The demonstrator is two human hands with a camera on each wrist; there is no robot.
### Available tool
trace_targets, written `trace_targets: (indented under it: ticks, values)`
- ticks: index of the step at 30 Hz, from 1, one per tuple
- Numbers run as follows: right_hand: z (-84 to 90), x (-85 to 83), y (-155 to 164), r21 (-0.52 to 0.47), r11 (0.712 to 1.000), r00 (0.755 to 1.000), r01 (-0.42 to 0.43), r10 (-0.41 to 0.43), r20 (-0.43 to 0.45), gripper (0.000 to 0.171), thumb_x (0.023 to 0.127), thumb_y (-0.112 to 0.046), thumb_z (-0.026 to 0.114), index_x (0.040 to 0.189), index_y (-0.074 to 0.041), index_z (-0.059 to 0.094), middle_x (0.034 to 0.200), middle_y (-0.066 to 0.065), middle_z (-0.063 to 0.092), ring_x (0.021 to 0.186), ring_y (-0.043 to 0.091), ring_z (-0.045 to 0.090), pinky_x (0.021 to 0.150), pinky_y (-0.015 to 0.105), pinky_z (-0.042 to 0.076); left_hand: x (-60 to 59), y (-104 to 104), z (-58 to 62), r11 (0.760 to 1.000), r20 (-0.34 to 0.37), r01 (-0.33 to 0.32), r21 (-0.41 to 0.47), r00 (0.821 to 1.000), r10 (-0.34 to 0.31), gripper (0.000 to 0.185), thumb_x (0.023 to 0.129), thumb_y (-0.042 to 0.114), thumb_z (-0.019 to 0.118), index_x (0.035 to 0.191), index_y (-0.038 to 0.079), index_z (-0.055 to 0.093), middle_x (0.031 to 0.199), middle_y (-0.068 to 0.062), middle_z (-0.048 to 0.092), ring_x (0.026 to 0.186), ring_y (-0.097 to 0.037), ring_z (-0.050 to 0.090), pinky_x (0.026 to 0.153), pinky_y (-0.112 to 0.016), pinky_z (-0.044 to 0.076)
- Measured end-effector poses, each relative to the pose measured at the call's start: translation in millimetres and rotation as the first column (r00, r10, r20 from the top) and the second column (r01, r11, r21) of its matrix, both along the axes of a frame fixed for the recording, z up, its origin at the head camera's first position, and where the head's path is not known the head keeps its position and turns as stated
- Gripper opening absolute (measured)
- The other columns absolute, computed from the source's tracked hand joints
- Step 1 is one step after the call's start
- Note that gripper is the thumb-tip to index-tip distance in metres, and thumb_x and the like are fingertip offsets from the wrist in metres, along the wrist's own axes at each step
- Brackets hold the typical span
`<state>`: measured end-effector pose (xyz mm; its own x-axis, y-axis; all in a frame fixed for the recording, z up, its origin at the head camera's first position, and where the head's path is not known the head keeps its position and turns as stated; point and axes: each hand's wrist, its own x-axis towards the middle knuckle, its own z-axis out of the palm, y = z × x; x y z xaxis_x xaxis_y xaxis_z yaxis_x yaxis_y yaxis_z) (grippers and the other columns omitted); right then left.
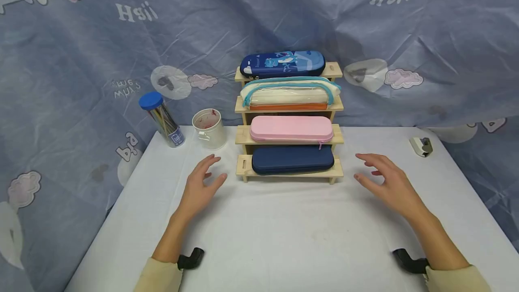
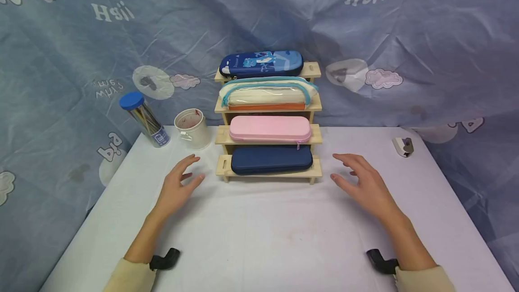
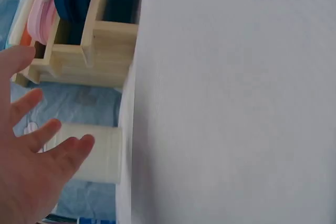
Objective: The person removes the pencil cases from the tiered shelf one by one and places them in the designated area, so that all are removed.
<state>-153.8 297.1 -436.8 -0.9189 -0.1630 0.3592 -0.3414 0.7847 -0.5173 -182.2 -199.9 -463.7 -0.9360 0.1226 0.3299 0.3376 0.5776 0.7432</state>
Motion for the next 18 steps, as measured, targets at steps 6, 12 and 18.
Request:
trace_targets:
  ticks: [6,12,18]
  values:
    - [3.0,-9.3,-19,-0.200,0.978,0.995,-0.066,0.078,0.056,0.056,0.085,-0.023,0.076,0.136,-0.027,0.053,0.132,-0.002,0.052,0.110,0.021,0.055,0.083,0.026,0.053,-12.8,17,-5.2,0.980,0.167,-0.010,0.197,0.986,-0.023,0.051,0.089,0.034,0.070,0.136,0.026,0.053,0.141,0.003,0.046,0.128,-0.030,0.046,0.095,-0.046,0.047]
    - [-1.0,-18.6,-33,-0.316,0.940,0.986,-0.127,0.155,0.066,0.058,0.085,-0.014,0.075,0.138,-0.017,0.052,0.131,0.008,0.051,0.111,0.028,0.055,0.085,0.034,0.052,-23.1,29,-9.9,0.954,0.251,-0.005,0.301,0.965,-0.074,0.052,0.089,0.026,0.071,0.137,0.026,0.051,0.144,0.002,0.043,0.128,-0.033,0.045,0.098,-0.048,0.044]
    - [-5.9,-23.8,-41,-0.367,0.923,0.974,-0.114,0.176,0.141,0.062,0.086,-0.024,0.074,0.142,-0.018,0.047,0.133,0.009,0.049,0.115,0.027,0.054,0.090,0.032,0.050,-23.8,41,-1.3,0.869,0.310,0.025,0.495,0.929,-0.203,0.051,0.094,0.022,0.065,0.141,0.013,0.048,0.146,-0.009,0.039,0.128,-0.032,0.045,0.093,-0.042,0.049]
